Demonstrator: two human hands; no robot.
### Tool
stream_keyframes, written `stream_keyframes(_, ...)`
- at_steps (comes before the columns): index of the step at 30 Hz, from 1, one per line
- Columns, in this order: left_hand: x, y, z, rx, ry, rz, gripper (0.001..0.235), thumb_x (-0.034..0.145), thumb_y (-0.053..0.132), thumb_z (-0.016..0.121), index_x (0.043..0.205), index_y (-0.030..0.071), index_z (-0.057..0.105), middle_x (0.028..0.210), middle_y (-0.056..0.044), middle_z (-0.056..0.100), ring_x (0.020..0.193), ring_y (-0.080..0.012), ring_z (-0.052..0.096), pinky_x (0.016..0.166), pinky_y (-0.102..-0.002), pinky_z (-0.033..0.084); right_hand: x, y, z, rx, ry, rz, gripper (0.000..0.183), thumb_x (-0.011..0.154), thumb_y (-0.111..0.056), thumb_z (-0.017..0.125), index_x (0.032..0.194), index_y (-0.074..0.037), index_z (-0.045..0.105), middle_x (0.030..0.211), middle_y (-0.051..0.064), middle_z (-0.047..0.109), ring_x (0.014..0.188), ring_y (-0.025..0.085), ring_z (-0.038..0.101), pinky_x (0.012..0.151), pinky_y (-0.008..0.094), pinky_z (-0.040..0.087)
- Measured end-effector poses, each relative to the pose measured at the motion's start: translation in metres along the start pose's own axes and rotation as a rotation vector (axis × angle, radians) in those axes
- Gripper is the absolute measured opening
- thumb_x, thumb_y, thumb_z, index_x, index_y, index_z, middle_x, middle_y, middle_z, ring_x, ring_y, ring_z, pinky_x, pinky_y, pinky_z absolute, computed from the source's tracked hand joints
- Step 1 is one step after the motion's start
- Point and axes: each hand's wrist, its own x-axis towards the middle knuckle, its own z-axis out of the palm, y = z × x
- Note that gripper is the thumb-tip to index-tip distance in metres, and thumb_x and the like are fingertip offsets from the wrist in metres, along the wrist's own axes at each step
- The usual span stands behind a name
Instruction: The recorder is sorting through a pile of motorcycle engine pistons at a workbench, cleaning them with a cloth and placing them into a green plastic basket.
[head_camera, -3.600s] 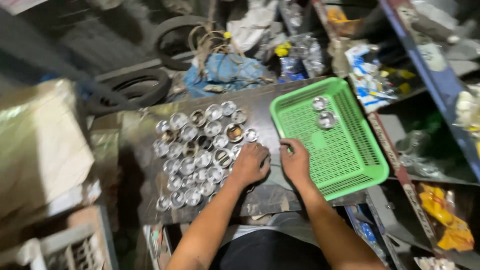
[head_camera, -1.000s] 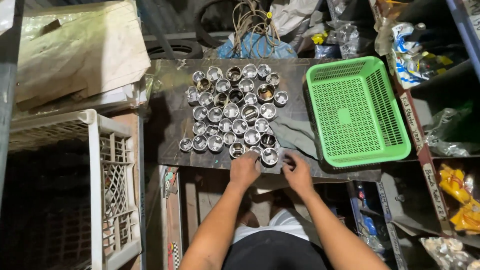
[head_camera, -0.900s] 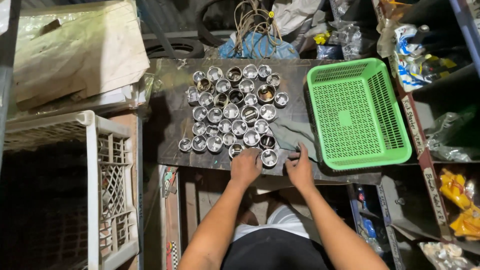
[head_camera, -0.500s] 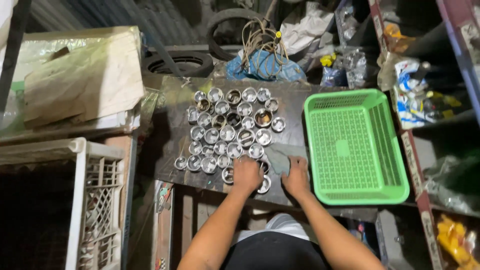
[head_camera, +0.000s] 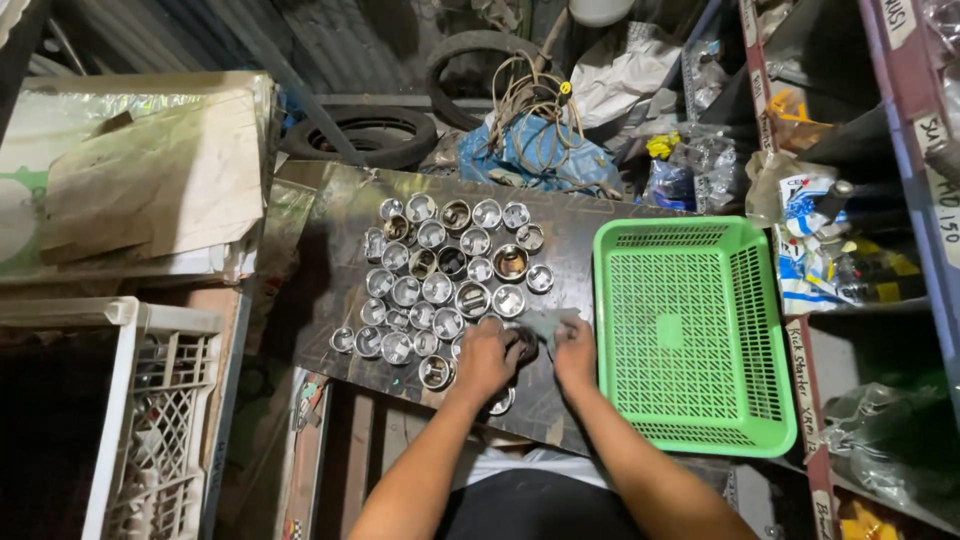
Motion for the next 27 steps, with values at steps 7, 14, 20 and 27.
stream_keyframes(7,-0.002,0.001,-0.019,-0.270,0.178,0.044,0.017,0.093,0.017,0.071,0.105,0.006,0.071,0.094,-0.013,0.063,0.100,-0.0361,0.064,0.087,-0.045,0.053,-0.017,-0.097,-0.009,0.419,-0.072,0.276,0.023,0.101,-0.017,0.057,0.109,-0.004,0.073,0.088,0.009,0.062,0.072,0.019,0.056,0.067,0.032,0.049)
stream_keyframes(14,-0.006,-0.028,-0.032,-0.316,0.271,0.142,0.015,0.096,0.013,0.067,0.108,0.006,0.066,0.093,-0.012,0.060,0.098,-0.0373,0.065,0.087,-0.045,0.055,-0.043,-0.165,-0.006,0.672,-0.250,0.395,0.021,0.101,-0.019,0.063,0.114,-0.005,0.072,0.087,0.014,0.070,0.079,0.024,0.067,0.077,0.039,0.054)
stream_keyframes(20,-0.007,-0.045,-0.089,-0.397,0.165,0.241,0.014,0.092,0.014,0.072,0.103,0.007,0.071,0.092,-0.012,0.066,0.095,-0.0380,0.069,0.086,-0.045,0.056,-0.084,-0.175,0.039,0.493,-0.251,0.190,0.044,0.093,-0.023,0.072,0.131,-0.003,0.066,0.120,0.018,0.069,0.111,0.026,0.064,0.097,0.042,0.052)
stream_keyframes(27,0.018,-0.050,-0.169,-0.392,-0.032,0.448,0.016,0.098,0.015,0.062,0.108,0.006,0.072,0.098,-0.014,0.070,0.103,-0.0391,0.069,0.091,-0.046,0.055,-0.097,-0.183,0.068,0.308,-0.023,0.280,0.073,0.095,-0.048,0.070,0.148,-0.002,0.052,0.154,0.019,0.047,0.146,0.028,0.040,0.124,0.049,0.027)
